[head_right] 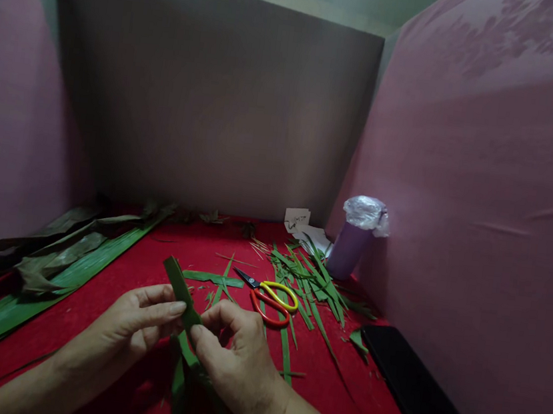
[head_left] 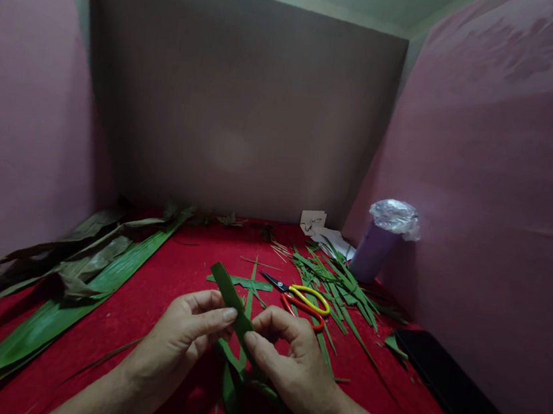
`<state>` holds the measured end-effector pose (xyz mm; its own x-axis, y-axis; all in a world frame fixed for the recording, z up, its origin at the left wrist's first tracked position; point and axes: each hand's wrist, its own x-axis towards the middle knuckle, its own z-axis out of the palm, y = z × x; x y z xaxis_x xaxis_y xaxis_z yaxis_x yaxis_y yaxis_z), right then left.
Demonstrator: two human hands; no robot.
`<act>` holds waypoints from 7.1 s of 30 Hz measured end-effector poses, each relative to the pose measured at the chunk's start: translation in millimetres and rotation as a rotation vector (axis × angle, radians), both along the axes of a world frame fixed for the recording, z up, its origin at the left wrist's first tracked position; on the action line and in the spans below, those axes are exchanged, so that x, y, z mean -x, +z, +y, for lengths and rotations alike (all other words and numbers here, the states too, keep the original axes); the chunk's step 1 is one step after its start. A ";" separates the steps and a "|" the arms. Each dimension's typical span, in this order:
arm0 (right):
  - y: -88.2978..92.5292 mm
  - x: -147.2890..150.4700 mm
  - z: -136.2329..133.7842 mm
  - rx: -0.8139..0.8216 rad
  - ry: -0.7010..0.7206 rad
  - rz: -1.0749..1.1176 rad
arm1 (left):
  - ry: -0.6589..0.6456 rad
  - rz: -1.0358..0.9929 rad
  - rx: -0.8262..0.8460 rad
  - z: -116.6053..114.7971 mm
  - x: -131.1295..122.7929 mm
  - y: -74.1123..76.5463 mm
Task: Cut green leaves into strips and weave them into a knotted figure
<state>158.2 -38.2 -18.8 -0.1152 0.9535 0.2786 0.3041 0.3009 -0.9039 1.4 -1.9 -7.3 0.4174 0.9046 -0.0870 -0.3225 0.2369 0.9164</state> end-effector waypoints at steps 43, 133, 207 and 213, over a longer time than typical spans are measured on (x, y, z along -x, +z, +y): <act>-6.9 -59.0 50.5 -0.114 -0.419 -0.671 | 0.073 -0.002 0.080 7.2 1.1 -8.6; -24.6 -0.3 17.5 0.349 0.285 0.484 | 0.460 -0.127 0.016 10.2 8.5 0.9; -6.1 -32.4 40.2 -0.002 -0.116 0.395 | 0.226 -0.319 -0.004 10.2 11.4 0.7; -3.7 -29.7 31.8 0.150 0.118 0.327 | 0.202 -0.211 -0.058 9.2 13.2 3.4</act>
<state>187.9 -6.4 -22.6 -0.1547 0.9720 0.1769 -0.0365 0.1734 -0.9842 -11.7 7.3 -3.9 0.2319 0.9720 0.0373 -0.5425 0.0974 0.8344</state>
